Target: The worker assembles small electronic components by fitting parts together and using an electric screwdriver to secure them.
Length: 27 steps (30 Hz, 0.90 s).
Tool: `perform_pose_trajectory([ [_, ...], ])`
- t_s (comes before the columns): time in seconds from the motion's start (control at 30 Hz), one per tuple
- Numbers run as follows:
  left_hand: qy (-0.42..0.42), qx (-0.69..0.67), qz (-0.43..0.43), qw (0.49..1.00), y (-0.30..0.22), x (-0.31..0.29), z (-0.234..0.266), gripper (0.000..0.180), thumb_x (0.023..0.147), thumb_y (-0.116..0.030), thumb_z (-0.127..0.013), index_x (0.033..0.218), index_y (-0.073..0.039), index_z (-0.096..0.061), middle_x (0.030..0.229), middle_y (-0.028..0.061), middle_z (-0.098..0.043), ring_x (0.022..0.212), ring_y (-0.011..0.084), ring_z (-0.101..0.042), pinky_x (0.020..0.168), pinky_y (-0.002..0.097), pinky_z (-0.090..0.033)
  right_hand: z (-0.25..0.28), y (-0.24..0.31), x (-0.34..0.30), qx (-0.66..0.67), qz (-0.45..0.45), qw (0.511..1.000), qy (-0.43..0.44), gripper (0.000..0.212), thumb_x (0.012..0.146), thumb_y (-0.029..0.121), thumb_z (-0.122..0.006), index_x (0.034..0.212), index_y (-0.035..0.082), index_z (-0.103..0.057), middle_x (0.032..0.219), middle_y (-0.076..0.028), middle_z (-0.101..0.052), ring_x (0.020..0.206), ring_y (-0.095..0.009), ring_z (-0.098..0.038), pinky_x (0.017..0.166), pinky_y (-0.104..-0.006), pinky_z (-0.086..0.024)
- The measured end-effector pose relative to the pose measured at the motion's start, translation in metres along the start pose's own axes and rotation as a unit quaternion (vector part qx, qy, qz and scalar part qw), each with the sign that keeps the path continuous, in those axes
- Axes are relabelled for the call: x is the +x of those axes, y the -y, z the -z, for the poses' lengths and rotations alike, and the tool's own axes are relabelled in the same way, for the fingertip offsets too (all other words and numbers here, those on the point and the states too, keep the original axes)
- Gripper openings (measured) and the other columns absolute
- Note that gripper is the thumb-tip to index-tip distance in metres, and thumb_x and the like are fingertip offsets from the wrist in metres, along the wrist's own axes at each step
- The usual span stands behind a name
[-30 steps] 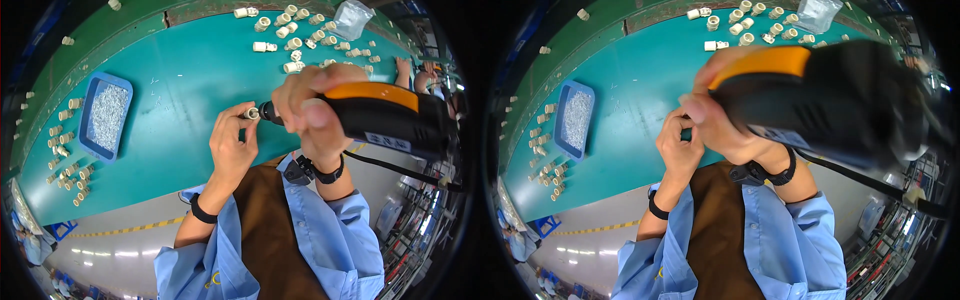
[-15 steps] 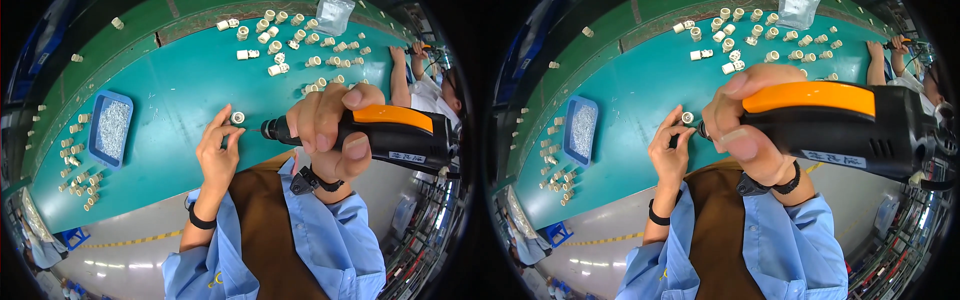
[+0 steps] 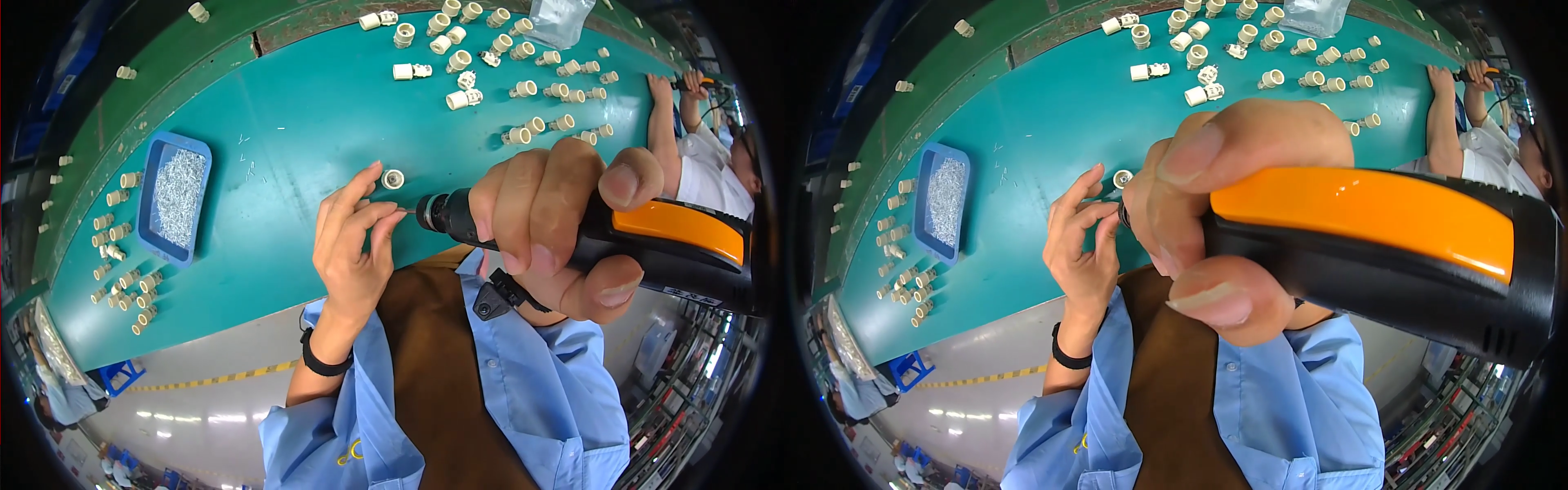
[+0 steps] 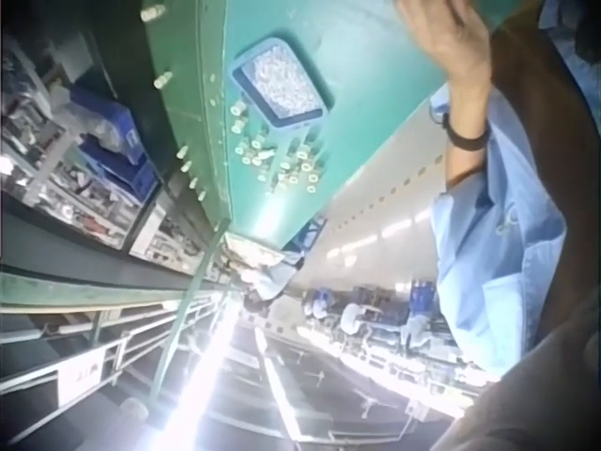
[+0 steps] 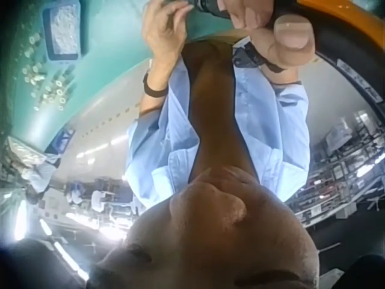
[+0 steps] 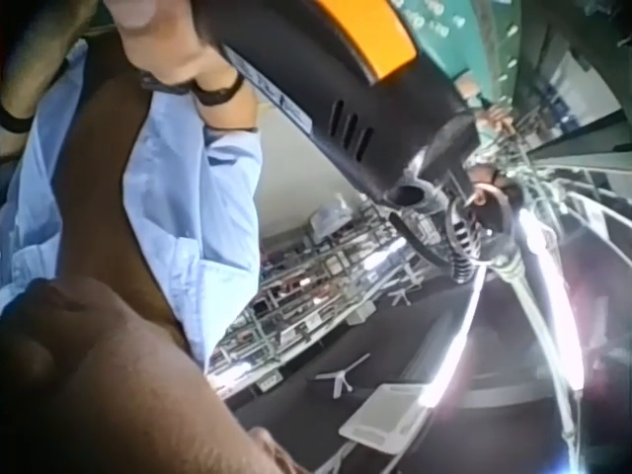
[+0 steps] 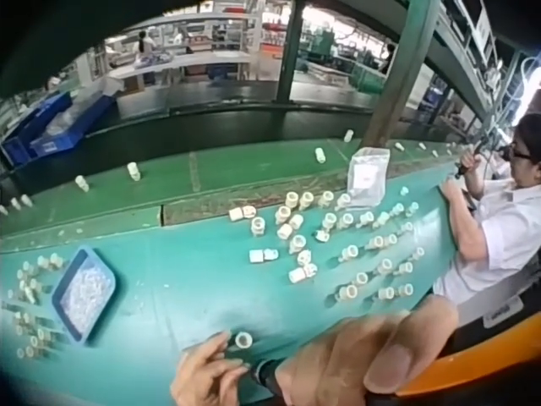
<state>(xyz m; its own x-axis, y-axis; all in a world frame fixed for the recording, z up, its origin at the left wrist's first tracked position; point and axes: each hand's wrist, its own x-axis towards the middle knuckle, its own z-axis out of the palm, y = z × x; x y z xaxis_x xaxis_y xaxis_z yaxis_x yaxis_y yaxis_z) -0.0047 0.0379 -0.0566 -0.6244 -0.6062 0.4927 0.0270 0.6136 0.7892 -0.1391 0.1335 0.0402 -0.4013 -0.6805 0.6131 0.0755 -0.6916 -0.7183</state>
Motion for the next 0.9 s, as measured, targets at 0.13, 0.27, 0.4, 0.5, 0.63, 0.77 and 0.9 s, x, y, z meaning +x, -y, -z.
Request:
perform_pose_trajectory([
  [0.13, 0.007, -0.005, -0.002, 1.000, 0.001, 0.001, -0.001, 0.019, 0.065, 0.005, -0.073, 0.077, 0.001, -0.059, 0.110, 0.0140, -0.063, 0.085, 0.0267, -0.061, 0.067, 0.0309, -0.051, 0.001, -0.004, 0.001, 0.027, 0.017, 0.999, 0.006, 0.047, 0.080, 0.016, -0.065, 0.119, 0.002, -0.043, 0.070, -0.005, -0.052, 0.055, -0.013, -0.048, 0.051, -0.0280, -0.041],
  [0.27, 0.016, -0.009, -0.008, 1.000, 0.002, 0.003, -0.001, 0.019, 0.065, 0.005, -0.073, 0.076, 0.001, -0.059, 0.109, 0.0135, -0.063, 0.085, 0.0265, -0.061, 0.067, 0.0305, -0.051, 0.003, -0.009, 0.002, 0.055, 0.035, 0.998, 0.014, 0.049, 0.076, 0.006, -0.069, 0.117, -0.001, -0.044, 0.071, -0.007, -0.052, 0.055, -0.012, -0.047, 0.049, -0.0268, -0.040],
  [0.4, 0.022, -0.017, -0.001, 1.000, -0.001, 0.005, -0.001, 0.019, 0.064, 0.004, -0.073, 0.076, 0.000, -0.059, 0.109, 0.0128, -0.063, 0.086, 0.0261, -0.060, 0.068, 0.0304, -0.051, 0.007, -0.008, 0.003, 0.054, 0.035, 0.998, 0.028, 0.049, 0.076, 0.006, -0.069, 0.118, 0.000, -0.044, 0.071, -0.007, -0.052, 0.055, -0.012, -0.048, 0.049, -0.0267, -0.040],
  [0.5, 0.021, -0.030, 0.002, 0.999, 0.001, 0.007, -0.002, 0.020, 0.064, 0.003, -0.074, 0.078, 0.000, -0.060, 0.108, 0.0121, -0.063, 0.086, 0.0262, -0.060, 0.069, 0.0305, -0.050, 0.010, -0.005, 0.005, 0.009, 0.011, 0.998, 0.062, 0.047, 0.083, 0.024, -0.061, 0.122, 0.006, -0.042, 0.071, -0.003, -0.053, 0.054, -0.012, -0.049, 0.051, -0.0280, -0.041],
  [0.63, 0.009, -0.031, 0.032, 0.999, -0.007, 0.015, -0.002, 0.025, 0.063, 0.002, -0.076, 0.083, 0.000, -0.061, 0.105, 0.0110, -0.063, 0.086, 0.0263, -0.059, 0.068, 0.0302, -0.049, 0.011, -0.003, 0.007, -0.038, -0.015, 0.995, 0.095, 0.048, 0.091, 0.041, -0.053, 0.126, 0.012, -0.039, 0.071, 0.000, -0.054, 0.054, -0.011, -0.051, 0.054, -0.0293, -0.042],
  [0.77, 0.030, -0.010, 0.085, 0.996, -0.001, 0.020, -0.010, 0.030, 0.063, 0.001, -0.076, 0.090, 0.000, -0.061, 0.099, 0.0098, -0.064, 0.083, 0.0254, -0.058, 0.066, 0.0296, -0.048, 0.004, -0.006, 0.007, -0.072, -0.029, 0.997, 0.003, 0.048, 0.090, 0.037, -0.057, 0.126, 0.012, -0.040, 0.071, -0.001, -0.054, 0.054, -0.013, -0.050, 0.053, -0.0305, -0.041],
  [0.9, 0.061, -0.024, 0.102, 0.993, 0.019, 0.011, -0.014, 0.032, 0.064, 0.002, -0.074, 0.093, 0.000, -0.061, 0.095, 0.0091, -0.063, 0.079, 0.0238, -0.057, 0.064, 0.0290, -0.047, -0.001, -0.013, 0.009, -0.098, -0.039, 0.992, -0.063, 0.048, 0.089, 0.034, -0.059, 0.126, 0.011, -0.041, 0.071, -0.002, -0.055, 0.055, -0.014, -0.050, 0.052, -0.0313, -0.040],
])
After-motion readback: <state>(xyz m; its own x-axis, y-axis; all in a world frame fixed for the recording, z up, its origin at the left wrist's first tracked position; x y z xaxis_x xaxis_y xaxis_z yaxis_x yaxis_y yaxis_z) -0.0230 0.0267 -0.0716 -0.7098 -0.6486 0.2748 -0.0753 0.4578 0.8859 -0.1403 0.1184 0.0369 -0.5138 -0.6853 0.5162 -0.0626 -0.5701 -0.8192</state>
